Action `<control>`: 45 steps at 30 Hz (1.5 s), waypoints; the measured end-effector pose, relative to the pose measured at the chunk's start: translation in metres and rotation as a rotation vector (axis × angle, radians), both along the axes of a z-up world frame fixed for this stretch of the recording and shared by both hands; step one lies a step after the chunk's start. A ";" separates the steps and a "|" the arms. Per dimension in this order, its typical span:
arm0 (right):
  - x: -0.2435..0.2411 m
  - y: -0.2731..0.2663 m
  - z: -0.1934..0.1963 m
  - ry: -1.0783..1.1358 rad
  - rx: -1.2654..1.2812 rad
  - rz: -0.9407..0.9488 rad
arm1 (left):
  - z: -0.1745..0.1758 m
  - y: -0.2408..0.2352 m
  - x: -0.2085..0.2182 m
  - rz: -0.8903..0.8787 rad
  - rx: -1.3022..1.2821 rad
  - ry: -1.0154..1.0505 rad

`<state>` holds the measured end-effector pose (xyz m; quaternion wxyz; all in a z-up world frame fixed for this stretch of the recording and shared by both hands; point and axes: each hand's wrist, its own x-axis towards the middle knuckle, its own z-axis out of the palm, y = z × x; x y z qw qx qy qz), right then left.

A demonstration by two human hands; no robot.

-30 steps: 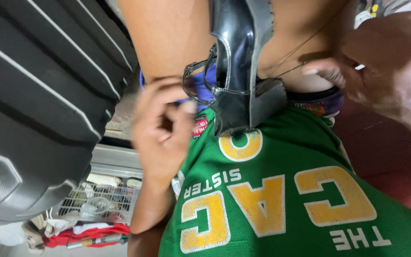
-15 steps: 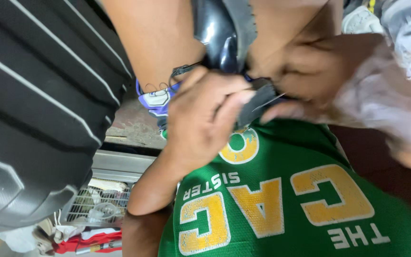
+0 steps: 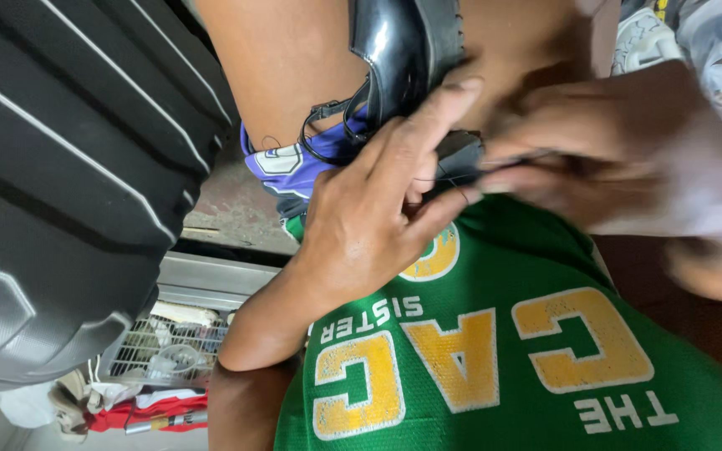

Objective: The person is sewing a black high-heeled shoe using a needle and thread. They repeatedly pass the needle through the shoe's upper part and pull the thread tight to secure the stitches.

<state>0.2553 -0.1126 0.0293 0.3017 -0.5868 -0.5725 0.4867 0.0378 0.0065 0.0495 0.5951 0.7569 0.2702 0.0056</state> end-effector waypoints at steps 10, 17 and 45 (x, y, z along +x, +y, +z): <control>-0.009 -0.006 -0.001 -0.534 0.030 0.114 | 0.001 -0.001 0.002 0.074 -0.149 0.058; -0.018 -0.015 0.001 -0.603 0.013 0.143 | -0.001 0.002 0.001 0.078 -0.130 -0.020; -0.070 -0.041 -0.022 0.206 0.009 -0.417 | -0.012 0.050 0.001 -0.383 0.005 0.020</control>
